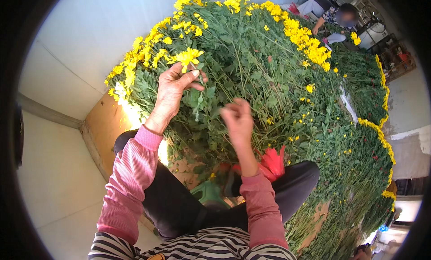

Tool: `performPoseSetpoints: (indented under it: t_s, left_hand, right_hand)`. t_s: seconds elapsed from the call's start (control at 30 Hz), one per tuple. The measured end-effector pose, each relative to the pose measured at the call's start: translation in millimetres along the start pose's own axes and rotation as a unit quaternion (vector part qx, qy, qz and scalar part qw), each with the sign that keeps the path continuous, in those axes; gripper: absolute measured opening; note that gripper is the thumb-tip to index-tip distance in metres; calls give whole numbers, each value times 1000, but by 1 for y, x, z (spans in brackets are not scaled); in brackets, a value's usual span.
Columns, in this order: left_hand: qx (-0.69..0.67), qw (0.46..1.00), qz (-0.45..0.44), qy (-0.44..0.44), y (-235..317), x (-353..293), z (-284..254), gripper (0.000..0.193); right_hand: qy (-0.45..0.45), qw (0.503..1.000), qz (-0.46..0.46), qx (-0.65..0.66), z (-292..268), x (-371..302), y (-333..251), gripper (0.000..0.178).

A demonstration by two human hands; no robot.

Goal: The person gathers yellow chrysanthemum stems from a large pile, aligns them into a bunch, and ties the stems with a red rubber band. The person repeats this process to create multiple flower bundles.

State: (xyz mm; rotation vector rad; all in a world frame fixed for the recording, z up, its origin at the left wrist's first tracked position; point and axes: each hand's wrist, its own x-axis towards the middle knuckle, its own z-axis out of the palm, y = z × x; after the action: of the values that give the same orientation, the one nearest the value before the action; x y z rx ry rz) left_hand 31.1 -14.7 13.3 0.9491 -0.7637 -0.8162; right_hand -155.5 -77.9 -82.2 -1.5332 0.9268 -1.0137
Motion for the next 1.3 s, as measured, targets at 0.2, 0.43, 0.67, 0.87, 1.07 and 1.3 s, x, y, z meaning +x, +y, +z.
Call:
performPoseSetpoints:
  t_s: [0.2, 0.43, 0.67, 0.87, 1.07, 1.3]
  left_hand:
    - [114, 992, 8, 48, -2, -10, 8, 20]
    - [270, 962, 4, 36, -16, -20, -3, 22]
    - [101, 986, 41, 125, 2, -12, -19, 9]
    - [-48, 953, 35, 297, 50, -15, -80, 23]
    - [-13, 982, -3, 189, 48, -39, -72, 9]
    - [366, 919, -89, -118, 13, -89, -42, 16]
  right_hand:
    - [-65, 877, -264, -397, 44, -2, -42, 30]
    - [-232, 874, -182, -387, 11, -31, -7, 18]
    - [-247, 913, -163, -282, -4, -48, 29, 14]
    - [-100, 965, -233, -59, 9, 14, -136, 12]
    - [-16, 806, -353, -475, 28, 141, -123, 19]
    - [-220, 883, -157, -383, 138, 106, 88, 42]
